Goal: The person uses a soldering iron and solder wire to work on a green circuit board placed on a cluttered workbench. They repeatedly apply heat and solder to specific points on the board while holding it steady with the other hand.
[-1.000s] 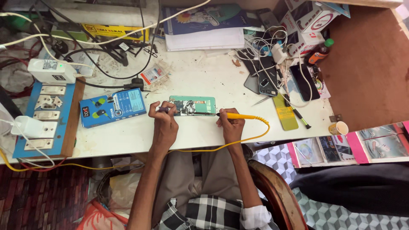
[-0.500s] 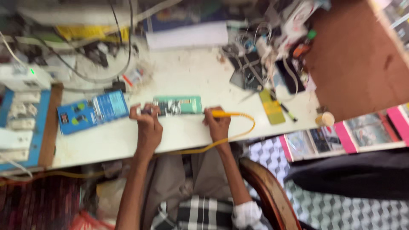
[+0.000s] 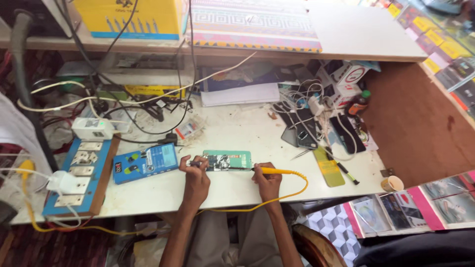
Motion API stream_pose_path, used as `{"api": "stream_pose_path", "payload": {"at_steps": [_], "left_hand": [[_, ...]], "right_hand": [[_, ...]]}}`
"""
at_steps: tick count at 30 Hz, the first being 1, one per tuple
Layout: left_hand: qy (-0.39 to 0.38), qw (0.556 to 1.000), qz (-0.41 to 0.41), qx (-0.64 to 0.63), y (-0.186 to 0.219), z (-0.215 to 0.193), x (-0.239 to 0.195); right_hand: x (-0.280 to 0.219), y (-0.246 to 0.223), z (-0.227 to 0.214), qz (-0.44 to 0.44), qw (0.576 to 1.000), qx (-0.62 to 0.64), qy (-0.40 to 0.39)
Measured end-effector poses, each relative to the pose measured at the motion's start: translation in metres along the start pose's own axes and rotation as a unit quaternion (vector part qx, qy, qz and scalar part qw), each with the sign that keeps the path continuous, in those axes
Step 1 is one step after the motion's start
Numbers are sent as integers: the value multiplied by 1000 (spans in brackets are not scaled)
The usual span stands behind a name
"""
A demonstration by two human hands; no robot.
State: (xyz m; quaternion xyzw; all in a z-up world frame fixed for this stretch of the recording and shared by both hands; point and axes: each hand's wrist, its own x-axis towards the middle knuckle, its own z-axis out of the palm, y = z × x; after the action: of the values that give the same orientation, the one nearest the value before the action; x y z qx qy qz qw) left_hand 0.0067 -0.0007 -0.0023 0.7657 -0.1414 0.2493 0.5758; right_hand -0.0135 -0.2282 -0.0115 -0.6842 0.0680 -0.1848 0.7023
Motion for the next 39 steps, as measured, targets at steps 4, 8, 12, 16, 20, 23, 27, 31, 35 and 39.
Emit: {"api": "stream_pose_path", "payload": {"at_steps": [4, 8, 12, 16, 20, 23, 27, 31, 35, 39], "left_hand": [[-7, 999, -33, 4, 8, -2, -3], [-10, 1000, -23, 15, 9, -6, -1], [-10, 999, -32, -8, 7, -3, -2], [-11, 998, -64, -9, 9, -4, 0], [2, 1000, -28, 5, 14, -3, 2], [-2, 999, -34, 1, 12, -3, 3], [-5, 997, -68, -31, 6, -5, -2], [10, 998, -57, -37, 6, -2, 5], [-6, 997, -70, -22, 7, -6, -4], [-2, 997, -66, -27, 5, -5, 6]], "right_hand": [[-5, -10, 2, 6, 1000, 21, -1], [-4, -20, 7, -1, 999, 31, -7], [-6, -26, 5, 23, 1000, 16, -10], [-7, -27, 7, 20, 999, 28, -4], [-5, -24, 6, 18, 1000, 25, -5], [-3, -18, 3, 13, 1000, 12, -6], [-5, -11, 1, 9, 1000, 20, 2], [-1, -19, 6, 7, 999, 23, 33], [-12, -25, 9, 21, 998, 14, 51], [-5, -34, 13, 23, 998, -30, 49]]}}
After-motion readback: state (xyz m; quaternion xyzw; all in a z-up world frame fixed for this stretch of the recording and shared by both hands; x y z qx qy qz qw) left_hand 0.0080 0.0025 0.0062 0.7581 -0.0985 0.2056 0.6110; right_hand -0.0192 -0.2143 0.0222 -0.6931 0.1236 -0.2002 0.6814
